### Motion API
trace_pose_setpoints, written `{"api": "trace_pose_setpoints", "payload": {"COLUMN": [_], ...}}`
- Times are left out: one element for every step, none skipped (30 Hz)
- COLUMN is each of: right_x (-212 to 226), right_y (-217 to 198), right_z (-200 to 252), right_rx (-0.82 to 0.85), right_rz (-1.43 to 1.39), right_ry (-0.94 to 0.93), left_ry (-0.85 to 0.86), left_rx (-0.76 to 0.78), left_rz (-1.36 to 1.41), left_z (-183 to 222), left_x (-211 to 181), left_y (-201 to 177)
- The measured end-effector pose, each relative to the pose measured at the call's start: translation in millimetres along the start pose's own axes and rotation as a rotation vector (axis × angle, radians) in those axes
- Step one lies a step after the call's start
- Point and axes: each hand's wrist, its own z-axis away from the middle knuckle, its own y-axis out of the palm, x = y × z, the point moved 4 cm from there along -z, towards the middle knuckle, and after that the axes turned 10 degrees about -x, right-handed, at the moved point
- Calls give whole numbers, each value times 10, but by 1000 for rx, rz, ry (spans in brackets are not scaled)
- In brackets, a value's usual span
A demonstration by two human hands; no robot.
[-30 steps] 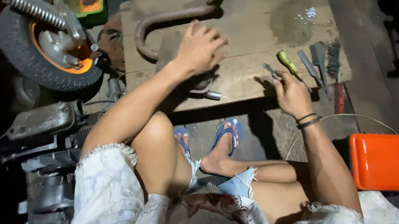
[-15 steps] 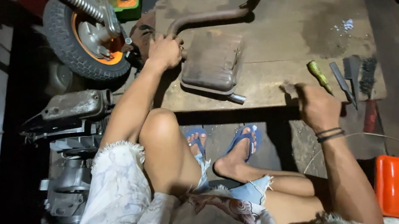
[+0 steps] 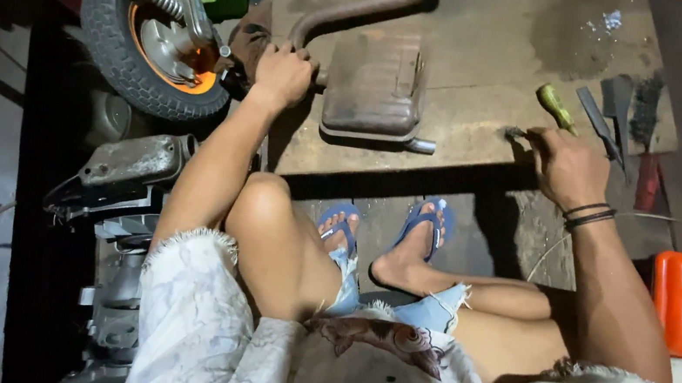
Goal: Cleaning and scraping a motorcycle exhaust muffler using a screwdriver and a wire brush to remove debris.
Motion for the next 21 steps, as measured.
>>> {"api": "trace_pose_setpoints", "payload": {"right_x": [-27,-57,-70,-52,-49,-45,-48,-48,-51,-61,-66,-71,-66,-63,-53,-66,-85,-103,-100,-90,-69], "right_y": [53,100,150,116,82,49,61,73,88,109,138,166,147,131,114,199,275,352,343,326,314], "right_z": [28,54,78,76,61,45,28,10,-11,1,0,-3,-6,-10,6,17,38,59,46,30,12], "right_rx": [2,-9,-18,-16,-10,-4,-1,-1,-1,2,16,31,29,32,39,40,24,9,10,-4,-17], "right_rz": [0,16,29,27,3,-21,-21,-39,-58,-58,-59,-59,-59,-58,-57,-57,-104,-152,-152,-209,-268], "right_ry": [5,23,39,41,37,33,33,34,34,32,29,26,27,31,36,36,40,43,42,41,37], "left_ry": [5,17,26,28,15,1,2,-6,-14,-15,3,20,20,-10,-37,-37,-63,-90,-92,-123,-156], "left_rx": [2,-46,-93,-90,-7,76,77,108,139,140,173,205,203,262,323,323,283,239,240,191,144], "left_rz": [-1,-24,-46,-47,-36,-26,-24,-38,-51,-49,-10,29,28,134,242,243,485,727,728,570,411], "left_z": [-6,-13,4,-5,-29,-50,-65,-75,-84,-14,54,121,198,286,388,376,354,332,329,322,336], "left_x": [7,16,38,10,-18,-45,-65,-79,-93,-193,-289,-385,-475,-567,-669,-600,-559,-512,-427,-306,-180], "left_y": [84,148,218,185,180,175,210,257,306,130,-42,-218,-480,-718,-942,-839,-751,-665,-677,-695,-715]}}
